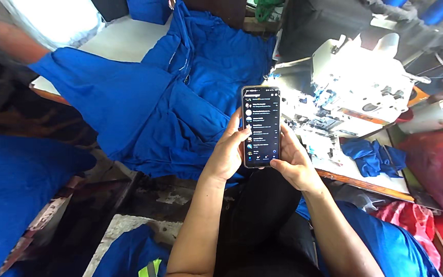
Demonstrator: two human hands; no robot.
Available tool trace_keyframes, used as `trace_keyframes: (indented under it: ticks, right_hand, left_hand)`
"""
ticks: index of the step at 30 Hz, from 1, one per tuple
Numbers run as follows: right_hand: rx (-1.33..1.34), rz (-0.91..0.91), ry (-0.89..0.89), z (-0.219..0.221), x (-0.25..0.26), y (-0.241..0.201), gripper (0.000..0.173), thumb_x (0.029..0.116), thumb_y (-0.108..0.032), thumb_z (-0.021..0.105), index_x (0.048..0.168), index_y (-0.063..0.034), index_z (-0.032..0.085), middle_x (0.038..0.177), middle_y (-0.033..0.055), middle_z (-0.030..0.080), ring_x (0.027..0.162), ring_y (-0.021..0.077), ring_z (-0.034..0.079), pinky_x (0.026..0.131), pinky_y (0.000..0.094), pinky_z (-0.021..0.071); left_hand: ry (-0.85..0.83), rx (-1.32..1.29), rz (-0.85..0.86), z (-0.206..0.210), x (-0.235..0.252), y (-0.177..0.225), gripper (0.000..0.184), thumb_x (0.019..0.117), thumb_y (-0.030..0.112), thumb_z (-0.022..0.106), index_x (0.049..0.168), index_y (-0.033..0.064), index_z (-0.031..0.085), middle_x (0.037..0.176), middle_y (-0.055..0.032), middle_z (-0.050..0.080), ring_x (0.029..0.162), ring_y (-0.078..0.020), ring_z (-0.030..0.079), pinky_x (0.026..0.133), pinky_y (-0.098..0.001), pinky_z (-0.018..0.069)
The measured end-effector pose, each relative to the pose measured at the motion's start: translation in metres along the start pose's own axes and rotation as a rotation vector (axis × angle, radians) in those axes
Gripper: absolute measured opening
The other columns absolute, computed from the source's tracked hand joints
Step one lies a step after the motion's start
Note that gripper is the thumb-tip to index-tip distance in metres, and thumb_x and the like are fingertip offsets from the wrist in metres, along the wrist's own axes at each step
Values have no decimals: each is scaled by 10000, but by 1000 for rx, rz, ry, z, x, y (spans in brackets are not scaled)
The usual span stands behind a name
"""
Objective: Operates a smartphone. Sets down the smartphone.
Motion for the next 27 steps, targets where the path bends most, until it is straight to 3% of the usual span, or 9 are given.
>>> trace_keyframes:
  ticks: [9,17,27]
  right_hand:
    - [0,6,0,0,0,0,853,872,63,541,1617,-91,155,1396,145,568,1179,237,659,965,412,592]
    - [7,9,4,0,-1,0,843,869,61,542,1611,-111,181,1382,125,583,1173,228,664,959,415,597]
    - [2,1,-2,0,-1,0,841,875,47,563,1607,-117,181,1368,120,594,1152,219,675,956,404,598]
  left_hand:
    - [-2,3,9,-1,0,-2,551,1054,108,326,1575,275,261,1356,-106,593,1140,-225,665,957,-424,574]
    - [-50,14,18,-2,0,-2,856,841,-59,428,1602,247,182,1400,-127,555,1149,-234,655,938,-428,579]
    - [-38,7,14,-1,0,-2,901,805,-107,407,1600,254,183,1404,-120,548,1135,-218,657,923,-414,582]
Point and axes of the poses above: each hand's wrist, its own x-axis towards the middle knuckle, its own z-axis out of the palm, y = z × x, the point moved 4 cm from there along x, towards the middle knuckle
